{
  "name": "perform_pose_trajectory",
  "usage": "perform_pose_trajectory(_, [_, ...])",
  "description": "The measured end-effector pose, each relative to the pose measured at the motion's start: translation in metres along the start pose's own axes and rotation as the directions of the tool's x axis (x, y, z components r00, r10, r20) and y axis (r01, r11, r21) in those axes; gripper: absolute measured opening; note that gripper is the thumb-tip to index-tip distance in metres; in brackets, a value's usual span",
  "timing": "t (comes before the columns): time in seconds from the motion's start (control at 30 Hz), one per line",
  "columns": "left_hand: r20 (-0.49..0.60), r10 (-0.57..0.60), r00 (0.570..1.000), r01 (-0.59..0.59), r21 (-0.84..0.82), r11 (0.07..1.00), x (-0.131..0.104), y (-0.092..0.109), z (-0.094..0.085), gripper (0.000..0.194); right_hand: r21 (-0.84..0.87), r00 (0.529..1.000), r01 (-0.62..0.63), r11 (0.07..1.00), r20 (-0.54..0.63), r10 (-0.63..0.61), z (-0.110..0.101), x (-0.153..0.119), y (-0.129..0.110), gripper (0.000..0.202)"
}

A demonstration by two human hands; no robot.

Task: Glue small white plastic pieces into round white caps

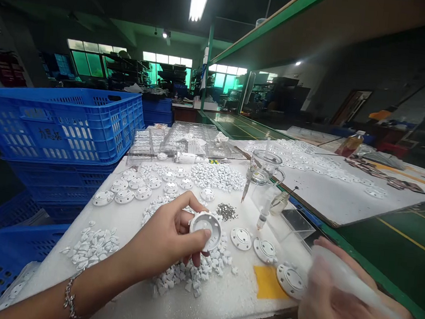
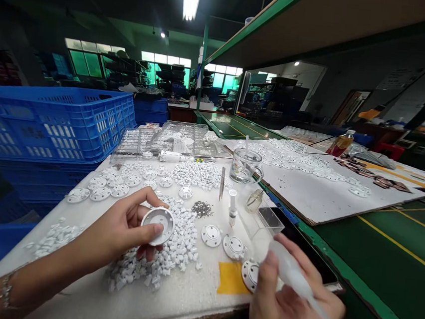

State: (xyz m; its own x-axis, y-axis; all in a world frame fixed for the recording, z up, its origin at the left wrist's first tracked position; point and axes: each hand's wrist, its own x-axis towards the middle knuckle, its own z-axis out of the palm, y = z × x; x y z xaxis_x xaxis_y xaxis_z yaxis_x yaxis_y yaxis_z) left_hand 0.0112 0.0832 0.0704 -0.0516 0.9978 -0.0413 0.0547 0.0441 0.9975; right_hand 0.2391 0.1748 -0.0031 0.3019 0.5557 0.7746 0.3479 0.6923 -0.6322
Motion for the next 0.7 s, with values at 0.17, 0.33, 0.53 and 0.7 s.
perform_pose_trajectory(0.17, [-0.007, -0.028, 1.0, 0.026, -0.207, 0.978, 0.007, -0.006, -0.006, 0.019, 0.34, 0.992, -0.092, 0.936, -0.051, 0.116, 0.017, -0.011, -0.041, 0.029])
perform_pose_trajectory(0.33, [-0.006, -0.148, 0.989, 0.141, -0.288, 0.947, 0.011, -0.005, -0.008, 0.02, 0.513, 0.988, -0.135, 0.848, 0.005, 0.154, 0.039, -0.005, -0.052, 0.027])
perform_pose_trajectory(0.53, [-0.001, -0.184, 0.983, 0.177, -0.264, 0.948, 0.012, -0.007, -0.007, 0.018, 0.572, 0.98, -0.138, 0.809, -0.041, 0.196, 0.065, 0.01, -0.06, 0.029])
perform_pose_trajectory(0.7, [-0.043, -0.158, 0.987, 0.144, -0.237, 0.961, 0.013, -0.006, -0.009, 0.021, 0.584, 0.946, -0.243, 0.774, -0.034, 0.323, 0.067, 0.004, -0.063, 0.022])
